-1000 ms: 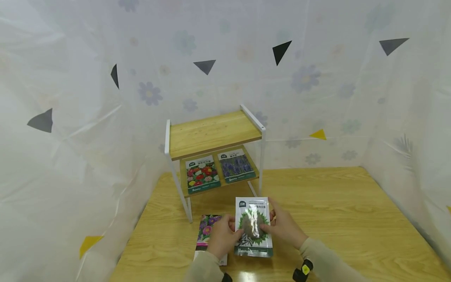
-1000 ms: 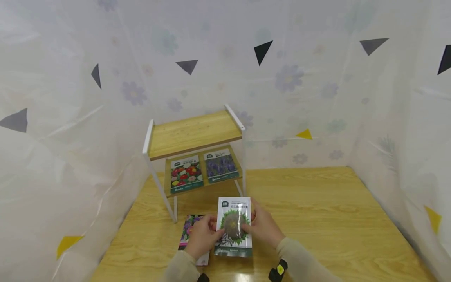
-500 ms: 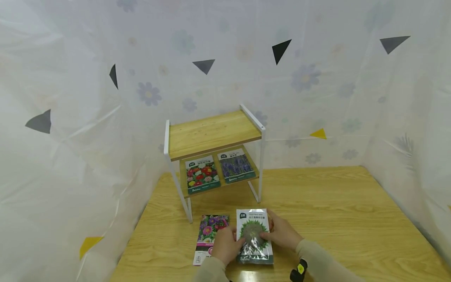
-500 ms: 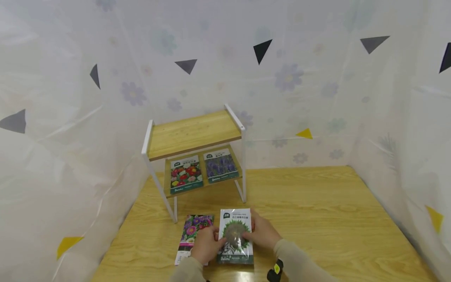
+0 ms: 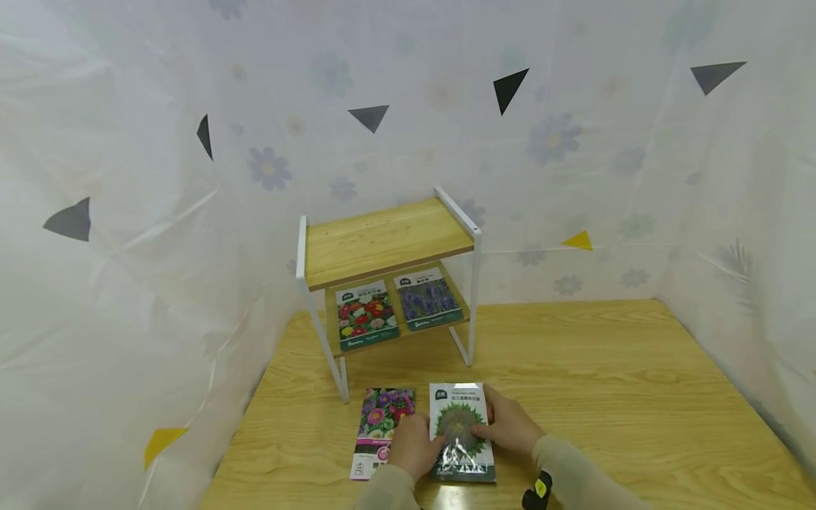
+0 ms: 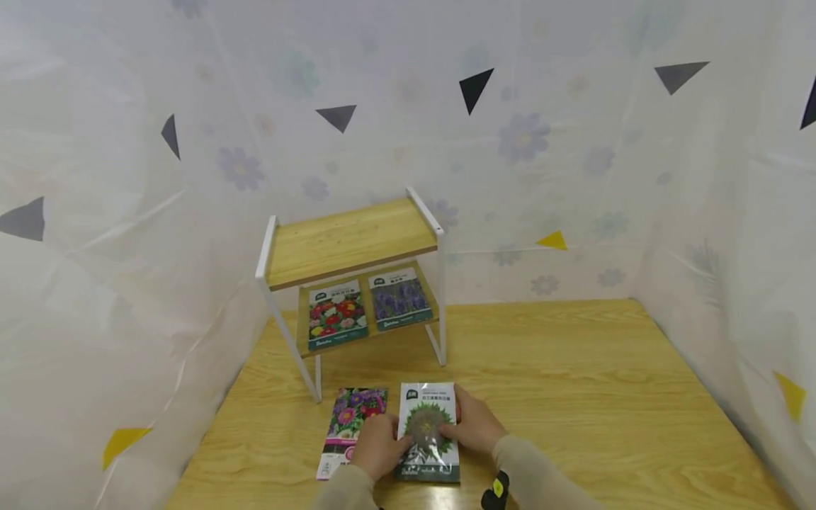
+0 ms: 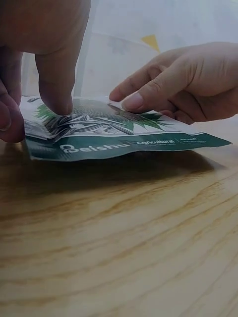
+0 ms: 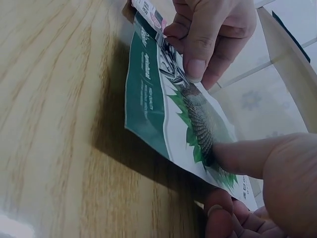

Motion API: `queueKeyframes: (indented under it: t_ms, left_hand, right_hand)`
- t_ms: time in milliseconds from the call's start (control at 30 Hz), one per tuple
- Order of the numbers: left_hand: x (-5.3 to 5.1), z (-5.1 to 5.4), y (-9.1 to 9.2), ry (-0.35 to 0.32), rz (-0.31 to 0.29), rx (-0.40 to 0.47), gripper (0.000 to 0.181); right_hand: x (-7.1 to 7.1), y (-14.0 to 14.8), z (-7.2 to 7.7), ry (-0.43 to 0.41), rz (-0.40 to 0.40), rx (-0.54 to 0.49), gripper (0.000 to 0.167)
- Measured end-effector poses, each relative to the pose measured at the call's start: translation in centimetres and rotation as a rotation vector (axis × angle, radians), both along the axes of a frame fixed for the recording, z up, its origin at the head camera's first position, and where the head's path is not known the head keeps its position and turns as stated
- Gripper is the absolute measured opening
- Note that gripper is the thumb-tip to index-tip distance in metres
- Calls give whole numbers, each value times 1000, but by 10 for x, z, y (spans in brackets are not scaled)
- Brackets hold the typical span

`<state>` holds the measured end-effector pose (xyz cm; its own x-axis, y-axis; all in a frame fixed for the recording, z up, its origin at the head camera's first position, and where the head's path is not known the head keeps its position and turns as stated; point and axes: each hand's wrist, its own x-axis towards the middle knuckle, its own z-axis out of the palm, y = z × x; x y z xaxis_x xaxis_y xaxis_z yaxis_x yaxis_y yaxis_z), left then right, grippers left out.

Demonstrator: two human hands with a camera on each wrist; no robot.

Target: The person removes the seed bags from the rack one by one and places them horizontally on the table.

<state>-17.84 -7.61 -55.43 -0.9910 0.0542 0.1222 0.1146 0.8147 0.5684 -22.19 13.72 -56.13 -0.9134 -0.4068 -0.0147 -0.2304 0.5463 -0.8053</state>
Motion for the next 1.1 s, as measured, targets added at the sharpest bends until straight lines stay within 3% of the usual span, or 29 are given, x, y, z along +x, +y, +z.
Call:
queueKeyframes:
  t_ms: [400, 733, 1100]
  left_hand:
    - [2, 1, 2, 42, -4, -63, 27]
    - [3, 0, 1, 87, -8, -92, 27]
    - [3, 2, 2, 25, 11, -97, 28]
  right_hand:
    - [0, -1, -1, -13, -24, 53, 90]
    - [2, -5, -3, 36, -56, 115, 87]
    - [3, -5, -7, 62, -67, 144, 90]
